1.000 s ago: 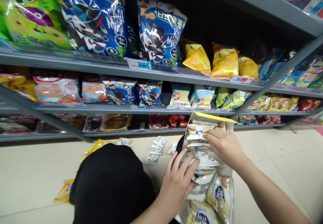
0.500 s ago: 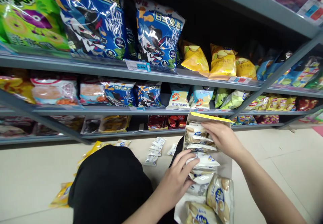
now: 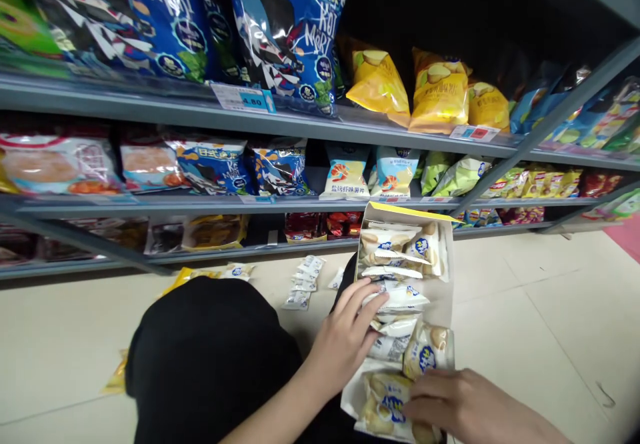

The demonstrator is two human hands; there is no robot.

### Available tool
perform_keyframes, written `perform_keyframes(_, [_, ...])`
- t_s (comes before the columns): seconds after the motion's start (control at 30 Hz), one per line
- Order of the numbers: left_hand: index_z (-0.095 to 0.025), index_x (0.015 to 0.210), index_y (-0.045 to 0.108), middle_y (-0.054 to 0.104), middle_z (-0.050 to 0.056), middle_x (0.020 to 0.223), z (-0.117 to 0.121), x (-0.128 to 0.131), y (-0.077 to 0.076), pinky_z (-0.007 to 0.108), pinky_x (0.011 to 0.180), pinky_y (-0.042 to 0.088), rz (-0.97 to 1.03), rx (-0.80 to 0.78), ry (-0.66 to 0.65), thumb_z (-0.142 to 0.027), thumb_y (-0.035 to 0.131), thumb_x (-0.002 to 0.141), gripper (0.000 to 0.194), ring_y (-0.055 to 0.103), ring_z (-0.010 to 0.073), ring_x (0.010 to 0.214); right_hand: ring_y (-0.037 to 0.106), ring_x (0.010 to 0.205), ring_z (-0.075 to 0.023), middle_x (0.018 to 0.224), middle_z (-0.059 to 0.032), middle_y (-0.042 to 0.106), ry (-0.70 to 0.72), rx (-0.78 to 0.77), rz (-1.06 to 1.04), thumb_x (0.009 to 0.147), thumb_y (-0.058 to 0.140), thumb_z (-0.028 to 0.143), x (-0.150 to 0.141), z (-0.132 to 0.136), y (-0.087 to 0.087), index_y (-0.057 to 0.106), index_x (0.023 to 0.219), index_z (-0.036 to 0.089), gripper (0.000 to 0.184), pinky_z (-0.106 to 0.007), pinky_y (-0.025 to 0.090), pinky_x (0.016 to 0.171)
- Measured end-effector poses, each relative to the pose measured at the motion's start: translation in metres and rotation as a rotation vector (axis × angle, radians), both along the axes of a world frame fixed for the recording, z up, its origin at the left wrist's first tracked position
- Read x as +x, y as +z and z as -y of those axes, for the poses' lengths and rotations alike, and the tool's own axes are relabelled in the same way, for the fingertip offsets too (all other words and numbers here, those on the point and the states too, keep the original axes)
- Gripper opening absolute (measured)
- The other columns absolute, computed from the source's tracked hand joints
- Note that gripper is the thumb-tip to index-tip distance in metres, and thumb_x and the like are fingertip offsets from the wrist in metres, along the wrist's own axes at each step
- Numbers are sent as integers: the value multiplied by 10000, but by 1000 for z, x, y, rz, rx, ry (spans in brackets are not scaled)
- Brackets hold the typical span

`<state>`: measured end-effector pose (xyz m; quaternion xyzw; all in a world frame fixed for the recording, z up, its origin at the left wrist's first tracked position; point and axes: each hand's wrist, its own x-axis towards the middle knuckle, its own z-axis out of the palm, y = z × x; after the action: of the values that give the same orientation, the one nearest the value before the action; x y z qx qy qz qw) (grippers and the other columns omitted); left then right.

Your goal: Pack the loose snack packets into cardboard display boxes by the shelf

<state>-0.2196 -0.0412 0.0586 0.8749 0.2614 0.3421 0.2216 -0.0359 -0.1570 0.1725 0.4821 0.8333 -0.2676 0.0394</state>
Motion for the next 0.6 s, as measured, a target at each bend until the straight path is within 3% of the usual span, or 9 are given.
perform_keyframes(0.1, [-219,1361,484,567,100,1349,2,1,0,360,902,608,-4,-2,-4,-13,630,798,617,450,281,1361,626,1208,-228,1342,-109,645,-33,-45,-93,919,571,161,-6,4,-7,576,1363,180,444,-301,504,1016])
perform_keyframes(0.23, [-210,1352,491,577,108,1332,4,4,2,367,909,603,-2,17,-11,-21,624,803,595,464,285,1351,697,1031,-227,1160,-84,726,-140,-172,-44,819,602,107,-6,14,-28,621,1293,208,485,-289,548,913])
perform_keyframes(0.37, [-211,1352,492,581,107,1336,5,5,6,372,910,602,-13,26,-9,-39,628,811,584,467,289,1352,705,996,-296,1152,-152,716,-211,-98,143,753,563,32,-9,10,-39,559,1388,153,646,-388,574,869])
perform_keyframes(0.47, [-213,1350,498,583,107,1337,5,4,7,360,885,609,-20,24,-3,-40,620,812,579,469,286,1354,706,1005,-304,1212,-167,695,-184,21,98,830,565,77,-7,8,-30,463,1487,193,675,-419,581,857])
perform_keyframes(0.53, [-208,1338,507,591,111,1324,5,4,7,352,864,613,-15,28,6,-33,614,805,572,480,284,1343,721,929,-235,1166,-106,720,-175,85,-59,903,546,123,1,15,-17,444,1499,277,624,-335,590,817])
perform_keyframes(0.6, [-205,1325,513,600,112,1309,4,3,6,344,831,619,-8,36,19,-25,620,793,572,493,284,1330,723,829,-177,1057,-35,746,-281,143,-179,962,526,183,16,29,-3,489,1450,368,524,-257,590,743])
